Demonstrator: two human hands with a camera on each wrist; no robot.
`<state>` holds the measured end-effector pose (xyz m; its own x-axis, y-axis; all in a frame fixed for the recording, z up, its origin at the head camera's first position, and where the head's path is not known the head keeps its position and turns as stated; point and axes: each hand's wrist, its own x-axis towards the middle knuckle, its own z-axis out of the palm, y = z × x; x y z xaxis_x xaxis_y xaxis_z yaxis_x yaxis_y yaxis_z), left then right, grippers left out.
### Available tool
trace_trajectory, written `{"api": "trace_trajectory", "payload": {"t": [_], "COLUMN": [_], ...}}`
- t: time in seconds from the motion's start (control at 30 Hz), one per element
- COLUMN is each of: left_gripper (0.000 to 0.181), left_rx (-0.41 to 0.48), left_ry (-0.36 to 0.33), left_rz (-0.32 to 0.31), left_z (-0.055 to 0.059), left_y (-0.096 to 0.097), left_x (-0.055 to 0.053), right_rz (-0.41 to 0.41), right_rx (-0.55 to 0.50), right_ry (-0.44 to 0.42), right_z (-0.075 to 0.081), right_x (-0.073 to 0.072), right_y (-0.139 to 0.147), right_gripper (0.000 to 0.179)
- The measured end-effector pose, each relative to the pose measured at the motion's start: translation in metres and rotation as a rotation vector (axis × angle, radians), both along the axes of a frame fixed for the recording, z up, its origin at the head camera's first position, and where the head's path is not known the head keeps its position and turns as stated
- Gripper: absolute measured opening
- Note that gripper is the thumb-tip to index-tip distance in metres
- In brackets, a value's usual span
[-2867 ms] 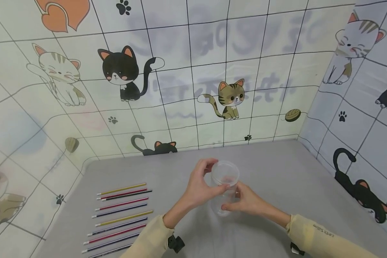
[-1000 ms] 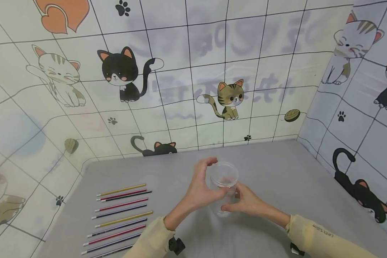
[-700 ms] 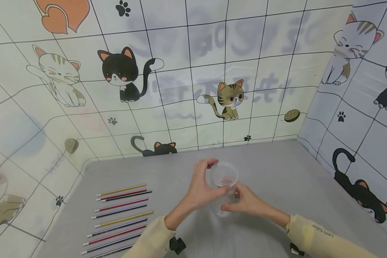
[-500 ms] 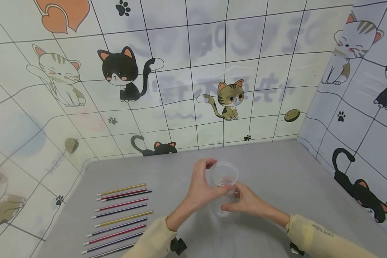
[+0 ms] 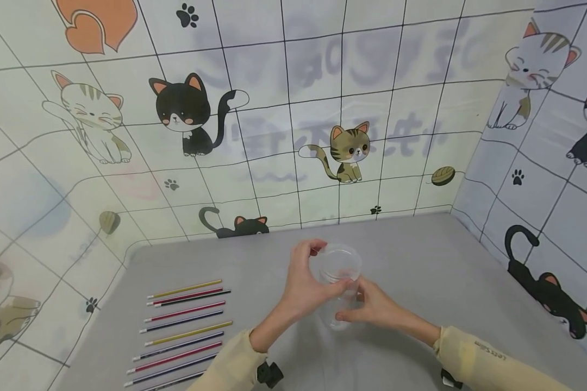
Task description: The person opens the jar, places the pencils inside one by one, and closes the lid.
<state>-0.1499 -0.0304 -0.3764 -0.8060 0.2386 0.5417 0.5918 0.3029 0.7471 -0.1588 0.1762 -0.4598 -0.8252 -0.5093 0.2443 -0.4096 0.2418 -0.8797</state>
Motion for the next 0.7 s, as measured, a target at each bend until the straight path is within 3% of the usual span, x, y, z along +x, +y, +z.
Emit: {"api": "trace_trajectory", "payload": {"t": [0.3,0.7], "left_gripper": [0.067,0.069], "left_rx": [0.037,0.024], "left_ry": [-0.019,-0.119], "left_rz": [0.062,0.173], "left_z": [0.002,-0.014], "left_y": [-0.024,-0.058], "left_x": [0.002,0.005], "right_rz": [0.023,0.003], "right_rx": [-0.029,-0.025], "right_ry": [0.026,-0.010], "right_z": [0.000,0.002], "right_x": [-0.001,0.000], "right_y": [-0.001,-0.003], "right_gripper": [0.071,0.076]}}
